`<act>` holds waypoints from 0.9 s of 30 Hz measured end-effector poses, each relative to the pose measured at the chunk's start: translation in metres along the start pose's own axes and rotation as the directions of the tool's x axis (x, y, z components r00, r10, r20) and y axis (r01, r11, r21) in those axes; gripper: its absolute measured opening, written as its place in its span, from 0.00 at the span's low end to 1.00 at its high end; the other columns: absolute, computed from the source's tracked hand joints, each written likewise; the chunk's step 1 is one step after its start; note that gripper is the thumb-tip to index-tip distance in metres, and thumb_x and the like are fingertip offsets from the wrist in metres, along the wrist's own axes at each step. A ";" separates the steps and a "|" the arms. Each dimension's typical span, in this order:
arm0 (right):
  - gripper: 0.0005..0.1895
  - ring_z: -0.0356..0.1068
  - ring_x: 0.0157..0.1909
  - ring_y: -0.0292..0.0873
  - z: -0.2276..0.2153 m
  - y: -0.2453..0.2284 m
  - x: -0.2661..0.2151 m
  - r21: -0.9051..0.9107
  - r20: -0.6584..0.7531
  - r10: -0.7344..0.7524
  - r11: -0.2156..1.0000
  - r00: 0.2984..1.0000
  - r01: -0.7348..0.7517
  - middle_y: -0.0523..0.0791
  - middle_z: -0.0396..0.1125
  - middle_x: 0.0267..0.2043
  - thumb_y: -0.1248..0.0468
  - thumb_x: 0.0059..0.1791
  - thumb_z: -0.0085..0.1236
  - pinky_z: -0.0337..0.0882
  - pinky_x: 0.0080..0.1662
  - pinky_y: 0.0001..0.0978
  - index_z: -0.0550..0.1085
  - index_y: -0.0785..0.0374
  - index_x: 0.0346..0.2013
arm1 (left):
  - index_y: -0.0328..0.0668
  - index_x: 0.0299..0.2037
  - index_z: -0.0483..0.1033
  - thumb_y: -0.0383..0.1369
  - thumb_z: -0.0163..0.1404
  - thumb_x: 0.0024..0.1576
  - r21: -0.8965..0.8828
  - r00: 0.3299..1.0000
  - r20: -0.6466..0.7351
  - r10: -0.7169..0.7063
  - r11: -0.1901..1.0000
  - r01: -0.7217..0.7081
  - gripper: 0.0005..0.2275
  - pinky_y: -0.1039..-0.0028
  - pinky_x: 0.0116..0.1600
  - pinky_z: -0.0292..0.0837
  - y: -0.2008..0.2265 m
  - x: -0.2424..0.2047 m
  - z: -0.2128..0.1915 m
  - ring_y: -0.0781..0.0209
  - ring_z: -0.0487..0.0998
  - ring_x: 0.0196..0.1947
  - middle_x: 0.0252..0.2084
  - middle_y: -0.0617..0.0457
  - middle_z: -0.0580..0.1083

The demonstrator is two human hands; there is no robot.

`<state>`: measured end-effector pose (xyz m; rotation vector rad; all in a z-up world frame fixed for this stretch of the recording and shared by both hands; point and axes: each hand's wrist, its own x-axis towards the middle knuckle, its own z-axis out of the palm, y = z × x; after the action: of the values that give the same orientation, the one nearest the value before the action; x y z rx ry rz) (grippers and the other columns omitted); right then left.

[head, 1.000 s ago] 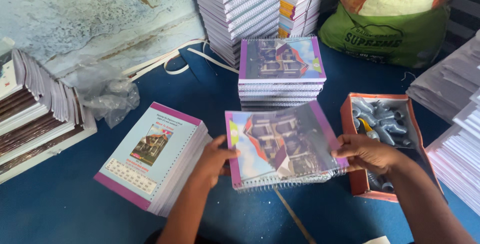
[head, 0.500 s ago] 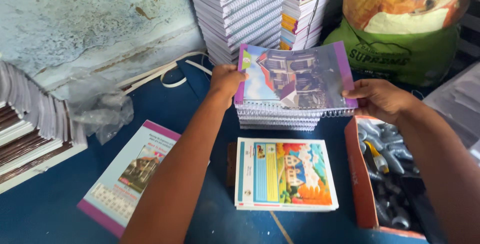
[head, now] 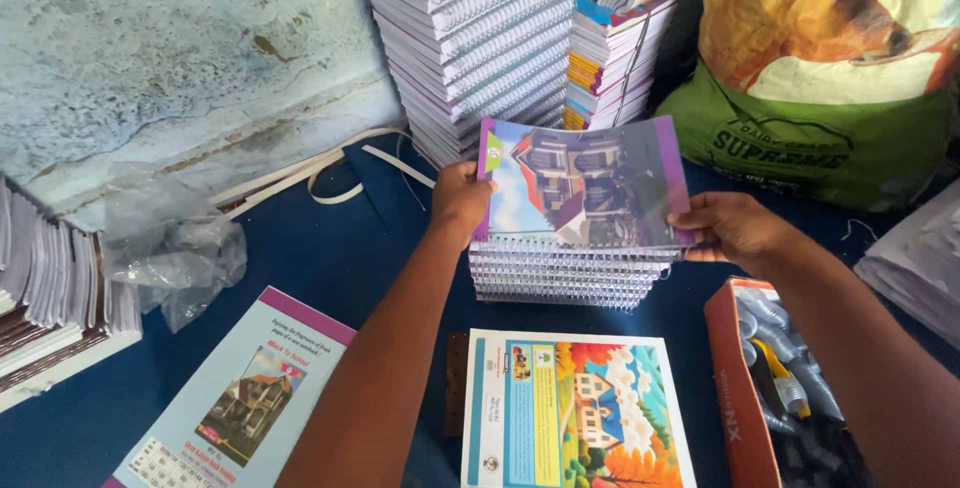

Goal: The person sits on the floor and inserts a metal spiral binding into the pre-punched holes of a notebook. They then flip the notebook over and place it on a stack of completed notebooks.

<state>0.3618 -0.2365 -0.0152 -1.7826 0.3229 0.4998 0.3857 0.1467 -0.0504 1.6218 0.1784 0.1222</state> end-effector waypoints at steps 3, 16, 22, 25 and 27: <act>0.12 0.67 0.38 0.39 0.002 0.011 0.009 -0.032 -0.001 0.023 0.999 1.000 -0.023 0.42 0.68 0.35 0.59 0.49 0.62 0.70 0.42 0.36 0.76 0.61 0.44 | 0.27 0.45 0.80 0.22 0.54 0.51 -0.025 1.000 0.000 -0.022 0.999 0.022 0.12 0.72 0.41 0.76 -0.015 0.002 -0.001 0.61 0.82 0.34 0.37 0.47 0.81; 0.17 0.71 0.37 0.43 0.015 0.004 0.002 -0.333 -0.178 -0.050 0.943 0.983 -0.013 0.48 0.74 0.37 0.57 0.46 0.67 0.72 0.38 0.36 0.82 0.67 0.43 | 0.30 0.43 0.80 0.24 0.55 0.51 0.089 0.997 -0.008 -0.075 0.993 0.075 0.10 0.68 0.37 0.74 -0.025 0.019 0.000 0.58 0.81 0.32 0.34 0.46 0.80; 0.18 0.72 0.40 0.42 0.024 0.011 -0.007 -0.226 -0.180 -0.033 0.974 0.983 -0.009 0.47 0.74 0.38 0.57 0.46 0.65 0.73 0.39 0.36 0.81 0.64 0.46 | 0.33 0.34 0.82 0.29 0.60 0.48 0.258 0.987 -0.151 -0.048 0.962 0.086 0.08 0.67 0.36 0.74 -0.016 0.006 0.001 0.58 0.81 0.29 0.29 0.47 0.80; 0.17 0.72 0.41 0.42 0.027 0.016 -0.010 -0.224 -0.162 -0.062 0.974 0.985 0.025 0.45 0.74 0.39 0.55 0.48 0.61 0.74 0.41 0.36 0.80 0.62 0.46 | 0.29 0.30 0.81 0.35 0.60 0.50 0.249 0.980 -0.192 -0.060 0.963 0.108 0.12 0.61 0.38 0.73 -0.008 0.000 0.003 0.49 0.82 0.30 0.29 0.42 0.80; 0.18 0.72 0.42 0.40 0.029 0.020 -0.006 -0.242 -0.145 -0.090 0.969 0.985 0.053 0.44 0.75 0.39 0.54 0.49 0.58 0.74 0.42 0.35 0.80 0.62 0.46 | 0.30 0.31 0.80 0.37 0.58 0.52 0.316 0.975 -0.221 0.024 0.948 0.048 0.13 0.60 0.40 0.73 -0.006 -0.001 0.007 0.45 0.82 0.33 0.30 0.40 0.79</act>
<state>0.3422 -0.2141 -0.0351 -2.0651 0.3149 0.3598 0.3859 0.1401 -0.0566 1.9293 0.3978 0.2778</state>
